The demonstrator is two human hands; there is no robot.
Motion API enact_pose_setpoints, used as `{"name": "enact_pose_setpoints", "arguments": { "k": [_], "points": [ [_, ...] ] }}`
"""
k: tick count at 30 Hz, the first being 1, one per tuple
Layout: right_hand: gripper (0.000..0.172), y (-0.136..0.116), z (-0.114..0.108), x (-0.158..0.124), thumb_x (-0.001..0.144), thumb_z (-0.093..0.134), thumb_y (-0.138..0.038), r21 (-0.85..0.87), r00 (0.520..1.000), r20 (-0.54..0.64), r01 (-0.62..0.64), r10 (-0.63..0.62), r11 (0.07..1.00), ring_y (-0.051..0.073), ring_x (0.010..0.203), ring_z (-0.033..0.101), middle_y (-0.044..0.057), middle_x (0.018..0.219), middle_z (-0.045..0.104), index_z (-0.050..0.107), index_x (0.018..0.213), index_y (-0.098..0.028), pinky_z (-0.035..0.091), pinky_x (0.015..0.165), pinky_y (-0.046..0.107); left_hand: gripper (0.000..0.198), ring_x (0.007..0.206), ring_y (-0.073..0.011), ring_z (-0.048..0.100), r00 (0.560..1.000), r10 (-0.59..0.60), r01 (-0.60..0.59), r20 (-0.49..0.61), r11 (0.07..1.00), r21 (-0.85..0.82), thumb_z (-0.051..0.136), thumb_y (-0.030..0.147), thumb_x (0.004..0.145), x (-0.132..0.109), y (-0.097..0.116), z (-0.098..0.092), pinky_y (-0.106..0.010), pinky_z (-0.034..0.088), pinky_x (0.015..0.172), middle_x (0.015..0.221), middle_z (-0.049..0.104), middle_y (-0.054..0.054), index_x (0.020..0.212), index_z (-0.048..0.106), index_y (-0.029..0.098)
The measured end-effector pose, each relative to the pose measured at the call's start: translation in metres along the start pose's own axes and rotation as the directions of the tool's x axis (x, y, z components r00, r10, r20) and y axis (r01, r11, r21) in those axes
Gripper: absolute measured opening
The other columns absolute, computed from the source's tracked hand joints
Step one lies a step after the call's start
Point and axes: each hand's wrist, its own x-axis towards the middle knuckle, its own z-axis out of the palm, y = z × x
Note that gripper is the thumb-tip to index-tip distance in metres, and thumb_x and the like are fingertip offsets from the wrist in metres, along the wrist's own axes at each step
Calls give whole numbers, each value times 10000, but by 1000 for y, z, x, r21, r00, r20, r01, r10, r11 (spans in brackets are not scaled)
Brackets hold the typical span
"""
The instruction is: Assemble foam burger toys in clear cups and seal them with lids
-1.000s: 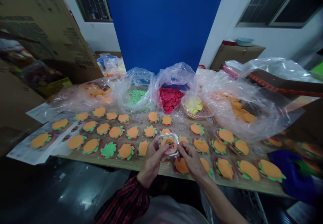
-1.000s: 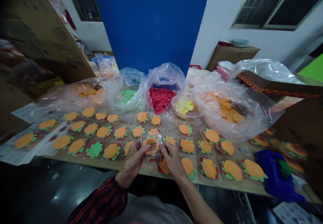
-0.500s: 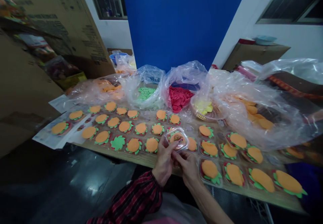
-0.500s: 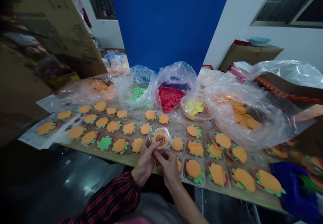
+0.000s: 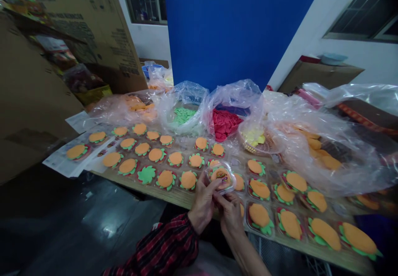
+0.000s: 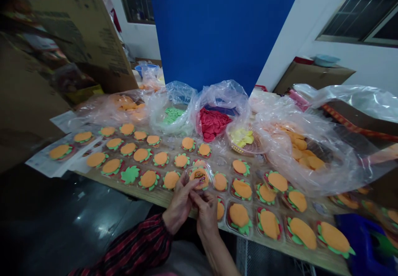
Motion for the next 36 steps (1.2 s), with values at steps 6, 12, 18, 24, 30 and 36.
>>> {"name": "enact_pose_setpoints", "arguments": {
  "k": [6,12,18,24,30,36],
  "points": [
    [321,-10,-29,11,651,705,-464,-282,966,257,51,25,958,117,473,434,-6,487,526,625,576,-162,343,473,242,300,712,-122,609,999,-45,45,14,999,29,719,186,621,8,13,-10,-246,487,667,798,624,20,875,560,188],
    [260,-58,-43,31,727,666,-429,-281,964,196,233,-182,931,154,684,535,24,753,618,665,842,-196,423,603,252,394,853,-181,611,963,-126,75,240,975,209,675,97,616,3,30,-7,-298,497,742,945,655,-52,997,599,165],
    [201,-61,-38,31,721,681,-353,-175,958,186,252,-219,952,106,566,421,-23,610,507,593,659,-183,344,541,226,452,915,-179,595,966,-112,37,235,953,301,694,54,572,-4,28,-1,-269,470,776,982,657,-43,991,578,176],
    [212,-48,-45,27,688,699,-343,-4,972,91,216,-215,976,100,536,400,-31,589,466,561,626,-193,344,519,231,415,896,-177,596,981,-31,-24,189,960,280,744,146,580,-8,14,-1,-277,468,788,972,651,-39,960,583,187],
    [210,-71,-57,33,706,692,-357,-257,933,292,287,-209,923,156,732,525,27,777,595,650,837,-198,426,658,261,452,871,-201,594,947,-57,-104,315,876,471,757,175,555,-4,18,-5,-286,471,764,939,664,-56,987,625,164],
    [165,-95,-50,32,732,679,-319,-398,827,558,343,-72,851,134,696,506,1,720,551,602,751,-174,413,645,247,517,769,-176,573,919,-51,-277,391,621,733,762,231,521,-1,26,-8,-252,450,679,855,662,-36,1017,652,136]
  ]
}}
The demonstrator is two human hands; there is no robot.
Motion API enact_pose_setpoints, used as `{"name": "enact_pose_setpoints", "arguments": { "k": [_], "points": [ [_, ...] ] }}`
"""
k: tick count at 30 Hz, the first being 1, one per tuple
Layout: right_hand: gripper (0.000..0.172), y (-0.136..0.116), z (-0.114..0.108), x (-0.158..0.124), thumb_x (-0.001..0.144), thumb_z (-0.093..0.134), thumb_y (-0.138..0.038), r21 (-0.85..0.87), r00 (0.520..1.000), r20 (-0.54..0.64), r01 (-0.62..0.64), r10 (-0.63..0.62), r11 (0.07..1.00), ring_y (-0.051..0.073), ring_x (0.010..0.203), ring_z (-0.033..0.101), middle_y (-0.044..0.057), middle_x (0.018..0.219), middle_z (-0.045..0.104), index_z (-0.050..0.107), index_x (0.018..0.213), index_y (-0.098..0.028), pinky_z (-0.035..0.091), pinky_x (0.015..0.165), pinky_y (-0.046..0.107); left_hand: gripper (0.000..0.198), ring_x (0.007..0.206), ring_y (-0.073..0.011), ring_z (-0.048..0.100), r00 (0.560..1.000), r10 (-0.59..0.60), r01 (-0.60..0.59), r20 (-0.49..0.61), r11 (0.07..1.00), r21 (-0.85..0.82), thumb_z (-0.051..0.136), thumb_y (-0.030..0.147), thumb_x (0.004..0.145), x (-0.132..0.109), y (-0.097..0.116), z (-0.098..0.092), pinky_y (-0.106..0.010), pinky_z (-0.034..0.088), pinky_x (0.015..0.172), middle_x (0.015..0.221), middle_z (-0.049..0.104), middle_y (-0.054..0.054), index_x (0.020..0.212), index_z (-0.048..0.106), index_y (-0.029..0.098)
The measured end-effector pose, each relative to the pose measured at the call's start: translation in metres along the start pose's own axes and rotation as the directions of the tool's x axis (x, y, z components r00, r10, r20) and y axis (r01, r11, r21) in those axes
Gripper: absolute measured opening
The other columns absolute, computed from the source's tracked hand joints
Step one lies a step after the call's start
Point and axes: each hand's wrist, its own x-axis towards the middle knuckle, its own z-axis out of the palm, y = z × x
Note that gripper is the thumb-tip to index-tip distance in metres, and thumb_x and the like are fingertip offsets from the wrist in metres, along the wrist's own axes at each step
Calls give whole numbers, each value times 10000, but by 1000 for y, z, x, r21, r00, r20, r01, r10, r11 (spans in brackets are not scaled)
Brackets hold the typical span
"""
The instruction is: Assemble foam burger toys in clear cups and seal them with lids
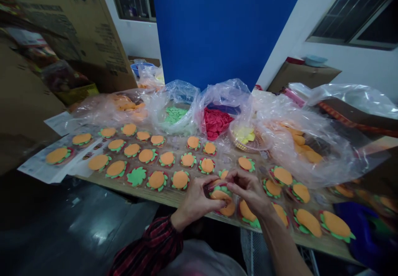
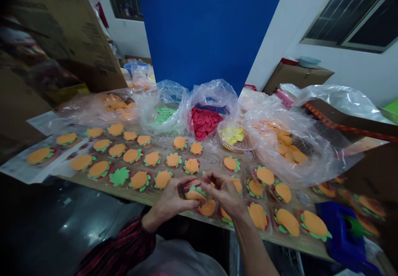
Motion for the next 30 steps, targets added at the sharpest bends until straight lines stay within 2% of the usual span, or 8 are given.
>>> {"name": "enact_pose_setpoints", "arguments": {
  "k": [9,14,16,19,22,25,27,30],
  "points": [
    [103,12,2,-7,769,657,-265,83,997,7,71,-71,994,118,680,493,-5,712,535,607,735,-181,397,626,228,460,773,-186,571,999,-9,8,43,999,41,772,210,476,-3,13,-1,-251,433,683,803,661,-20,924,691,142],
    [136,18,5,-10,745,681,-306,136,981,-195,54,-27,989,119,649,508,-4,687,559,619,733,-186,415,607,221,509,745,-162,592,992,-121,127,39,931,-343,790,170,477,0,7,2,-252,442,674,853,663,-24,956,616,157],
    [153,18,3,-11,770,656,-348,137,975,-218,58,-27,989,124,657,527,6,706,582,634,774,-197,431,613,225,451,714,-141,595,989,-149,136,22,823,-552,791,194,512,2,3,2,-242,443,657,851,663,-25,917,596,153],
    [402,15,-1,-11,704,683,-494,178,994,-64,94,-84,980,186,870,573,57,984,618,625,1009,-238,470,729,282,308,645,-113,585,966,-256,180,30,589,-788,779,291,570,2,-4,4,-218,436,622,739,654,-16,773,614,129],
    [838,11,-1,-9,543,782,-525,134,981,176,62,-85,989,263,1188,440,86,1328,452,460,1274,-274,394,949,371,274,636,-130,608,874,-420,377,245,268,-886,742,350,634,-3,-9,10,-237,456,632,698,664,-25,733,624,123],
    [821,9,6,-9,519,811,-477,32,965,258,39,-46,999,262,1159,469,89,1247,515,487,1235,-235,372,974,376,264,660,-136,628,797,-390,518,461,52,-854,638,384,750,-9,-14,16,-243,469,624,761,686,-34,809,634,127],
    [711,7,14,-11,534,807,-437,-40,975,224,13,-4,999,236,1020,548,69,1089,584,533,1148,-207,433,888,345,339,614,-135,623,786,-309,579,535,67,-813,565,448,791,-14,-18,17,-239,462,573,740,682,-37,852,633,121],
    [549,5,25,-22,603,761,-310,-195,984,135,-89,116,977,183,854,578,28,950,594,534,1088,-194,470,742,281,566,647,-193,640,782,-226,623,581,263,-737,433,610,790,-25,-23,9,-310,489,604,790,680,-81,1000,614,117]
  ]
}}
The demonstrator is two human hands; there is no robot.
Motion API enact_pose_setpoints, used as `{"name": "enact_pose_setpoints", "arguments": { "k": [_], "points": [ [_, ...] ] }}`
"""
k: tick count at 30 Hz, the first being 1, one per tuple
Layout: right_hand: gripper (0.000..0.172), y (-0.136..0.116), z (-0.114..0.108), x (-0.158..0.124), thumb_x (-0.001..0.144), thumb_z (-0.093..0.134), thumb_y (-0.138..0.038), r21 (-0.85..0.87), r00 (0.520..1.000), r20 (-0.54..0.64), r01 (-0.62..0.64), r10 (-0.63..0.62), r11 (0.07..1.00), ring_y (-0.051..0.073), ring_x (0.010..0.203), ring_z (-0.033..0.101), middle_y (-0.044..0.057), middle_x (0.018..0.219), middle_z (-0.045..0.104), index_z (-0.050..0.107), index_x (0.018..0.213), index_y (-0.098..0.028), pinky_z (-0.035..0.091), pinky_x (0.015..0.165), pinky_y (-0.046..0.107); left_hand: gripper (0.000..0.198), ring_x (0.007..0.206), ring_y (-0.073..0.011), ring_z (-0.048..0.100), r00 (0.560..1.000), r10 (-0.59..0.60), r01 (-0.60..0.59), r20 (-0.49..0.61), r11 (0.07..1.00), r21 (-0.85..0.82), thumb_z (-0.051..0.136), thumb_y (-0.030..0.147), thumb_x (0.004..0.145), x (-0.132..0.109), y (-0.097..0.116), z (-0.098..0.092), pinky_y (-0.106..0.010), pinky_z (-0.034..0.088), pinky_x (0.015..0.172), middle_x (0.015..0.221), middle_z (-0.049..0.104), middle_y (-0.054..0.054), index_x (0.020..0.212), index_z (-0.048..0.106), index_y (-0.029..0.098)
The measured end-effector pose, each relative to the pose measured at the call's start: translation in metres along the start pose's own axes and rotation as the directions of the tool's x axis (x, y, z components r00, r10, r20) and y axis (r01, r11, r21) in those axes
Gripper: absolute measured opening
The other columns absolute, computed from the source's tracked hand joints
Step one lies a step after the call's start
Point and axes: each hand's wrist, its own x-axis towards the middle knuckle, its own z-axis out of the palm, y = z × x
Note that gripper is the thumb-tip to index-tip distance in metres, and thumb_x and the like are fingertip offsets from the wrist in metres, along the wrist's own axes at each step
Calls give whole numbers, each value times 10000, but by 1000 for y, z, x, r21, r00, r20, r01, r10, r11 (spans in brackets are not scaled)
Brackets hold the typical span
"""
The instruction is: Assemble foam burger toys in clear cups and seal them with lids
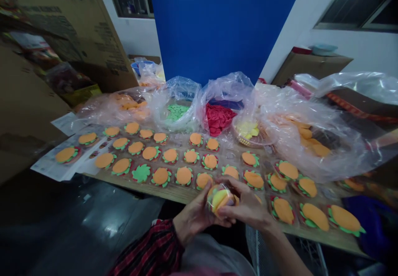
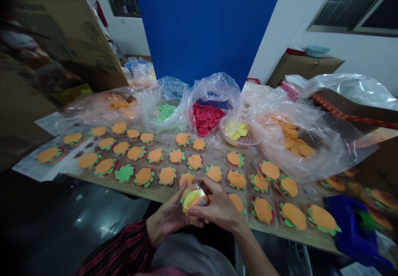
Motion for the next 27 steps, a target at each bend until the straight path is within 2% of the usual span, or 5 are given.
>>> {"name": "enact_pose_setpoints", "arguments": {
  "k": [5,10,14,20,27],
  "points": [
    [308,0,24,-29,756,636,-298,-181,997,49,-56,66,982,179,888,558,36,959,593,523,1018,-180,445,785,283,494,893,-218,588,987,69,-6,-147,921,390,497,524,795,-35,-10,-16,-353,461,743,1132,592,-106,1170,532,205],
    [281,14,40,-54,921,365,-323,-129,969,223,-80,108,988,186,1008,545,77,1093,591,539,1095,-187,414,892,312,354,872,-149,487,947,91,161,-310,698,698,536,453,790,-65,-27,-28,-263,384,765,964,561,-35,986,561,159],
    [240,29,43,-58,914,373,-259,-140,961,263,-45,81,989,179,917,575,53,984,623,572,1036,-202,436,820,301,285,764,-122,437,968,125,158,-220,383,910,458,425,833,-70,-21,-28,-232,344,680,824,505,7,932,527,166],
    [115,34,48,-57,867,396,-159,-281,961,269,9,69,960,133,666,523,9,770,576,504,853,-199,393,621,248,176,635,-106,357,992,73,-94,105,-147,985,410,282,854,-60,0,-24,-235,274,587,690,444,21,721,456,176],
    [99,42,59,-58,819,389,-118,-404,943,298,-19,151,914,115,610,453,-14,702,507,428,777,-199,321,579,231,153,622,-114,410,975,-45,-219,216,-308,926,392,178,830,-55,-2,-30,-231,304,576,687,507,-5,695,465,185]
  ]
}}
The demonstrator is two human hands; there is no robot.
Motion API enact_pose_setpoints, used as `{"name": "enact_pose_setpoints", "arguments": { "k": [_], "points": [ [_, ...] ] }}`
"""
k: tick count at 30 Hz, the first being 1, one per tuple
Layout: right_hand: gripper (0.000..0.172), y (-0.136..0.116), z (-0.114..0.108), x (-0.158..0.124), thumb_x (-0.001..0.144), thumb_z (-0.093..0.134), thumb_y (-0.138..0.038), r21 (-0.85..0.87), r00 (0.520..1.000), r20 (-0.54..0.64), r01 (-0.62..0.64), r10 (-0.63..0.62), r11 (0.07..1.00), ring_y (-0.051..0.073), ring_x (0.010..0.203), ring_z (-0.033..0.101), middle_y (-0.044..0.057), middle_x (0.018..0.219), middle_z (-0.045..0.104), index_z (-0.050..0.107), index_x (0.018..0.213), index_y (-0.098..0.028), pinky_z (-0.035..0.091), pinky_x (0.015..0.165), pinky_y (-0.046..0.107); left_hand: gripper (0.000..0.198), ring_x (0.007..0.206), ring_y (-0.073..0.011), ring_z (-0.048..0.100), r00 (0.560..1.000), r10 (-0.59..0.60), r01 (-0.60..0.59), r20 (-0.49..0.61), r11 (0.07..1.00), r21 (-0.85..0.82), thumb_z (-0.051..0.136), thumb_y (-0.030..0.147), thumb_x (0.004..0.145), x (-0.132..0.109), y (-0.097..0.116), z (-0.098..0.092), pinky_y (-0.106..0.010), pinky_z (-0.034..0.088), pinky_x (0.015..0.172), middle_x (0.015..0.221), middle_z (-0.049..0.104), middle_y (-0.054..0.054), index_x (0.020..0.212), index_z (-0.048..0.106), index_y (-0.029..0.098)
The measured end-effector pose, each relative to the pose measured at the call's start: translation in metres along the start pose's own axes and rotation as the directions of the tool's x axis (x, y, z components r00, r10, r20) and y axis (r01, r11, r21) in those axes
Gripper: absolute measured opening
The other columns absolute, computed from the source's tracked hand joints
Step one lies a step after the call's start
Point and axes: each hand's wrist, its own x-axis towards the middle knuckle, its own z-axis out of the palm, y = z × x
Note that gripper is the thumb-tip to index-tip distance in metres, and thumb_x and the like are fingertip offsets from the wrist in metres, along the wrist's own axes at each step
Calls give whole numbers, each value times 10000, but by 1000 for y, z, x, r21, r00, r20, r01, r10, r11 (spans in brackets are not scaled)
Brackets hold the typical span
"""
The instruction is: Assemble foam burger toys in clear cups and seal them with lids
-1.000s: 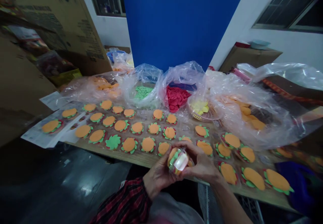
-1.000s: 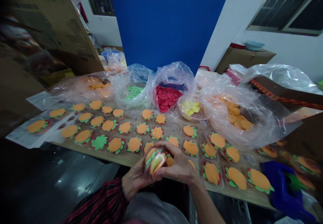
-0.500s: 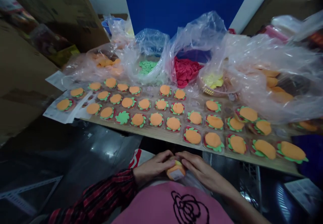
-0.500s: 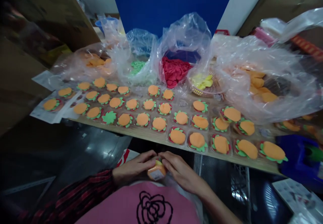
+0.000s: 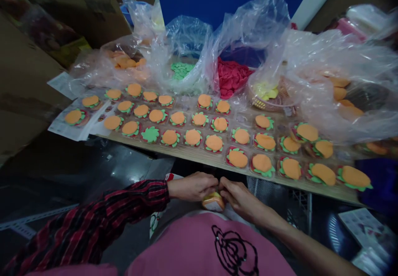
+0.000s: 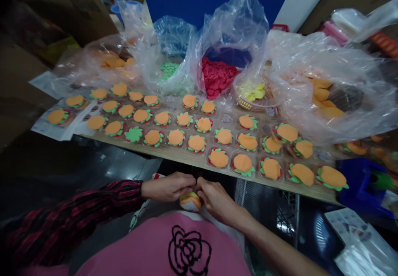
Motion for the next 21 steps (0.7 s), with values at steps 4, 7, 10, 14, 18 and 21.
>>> {"name": "enact_pose_setpoints", "arguments": {
  "k": [4,7,10,14,18,21],
  "points": [
    [97,2,3,0,788,392,-109,-10,999,2,-33,33,999,107,593,433,-27,671,484,406,760,-201,295,564,223,157,611,-117,437,1000,-11,11,7,1000,15,393,174,823,1,0,4,-227,310,564,674,531,-11,703,494,179],
    [88,2,4,0,784,394,-120,-9,999,-5,-47,47,999,111,596,435,-24,668,491,398,759,-204,293,566,232,168,596,-117,452,1000,-12,12,-5,1000,19,393,172,823,0,-1,6,-225,305,550,661,548,-14,713,520,175],
    [95,3,7,1,772,398,-116,14,999,-12,-45,45,999,110,581,424,-25,656,489,383,754,-207,286,557,236,185,592,-121,476,1000,-14,14,-24,999,37,396,171,819,-1,-1,8,-228,304,547,665,574,-20,697,534,179],
    [110,4,11,5,761,398,-106,-20,998,-16,-59,58,998,109,562,397,-30,633,463,366,737,-209,272,547,238,198,595,-138,496,998,-65,65,-2,997,48,387,163,809,0,2,10,-241,304,545,675,595,-43,682,538,180],
    [112,3,8,9,766,415,-105,8,997,-36,-70,70,998,108,566,394,-34,624,456,391,722,-205,272,547,233,182,577,-127,445,993,-122,122,1,992,19,390,164,802,1,2,10,-246,277,539,648,544,-26,653,492,183],
    [95,3,2,8,818,430,-167,131,995,-76,-53,63,990,109,597,431,-28,644,484,440,728,-195,319,565,225,158,565,-106,351,986,-160,157,-39,986,-63,389,171,808,0,-2,7,-243,246,535,619,447,16,659,440,181]
  ]
}}
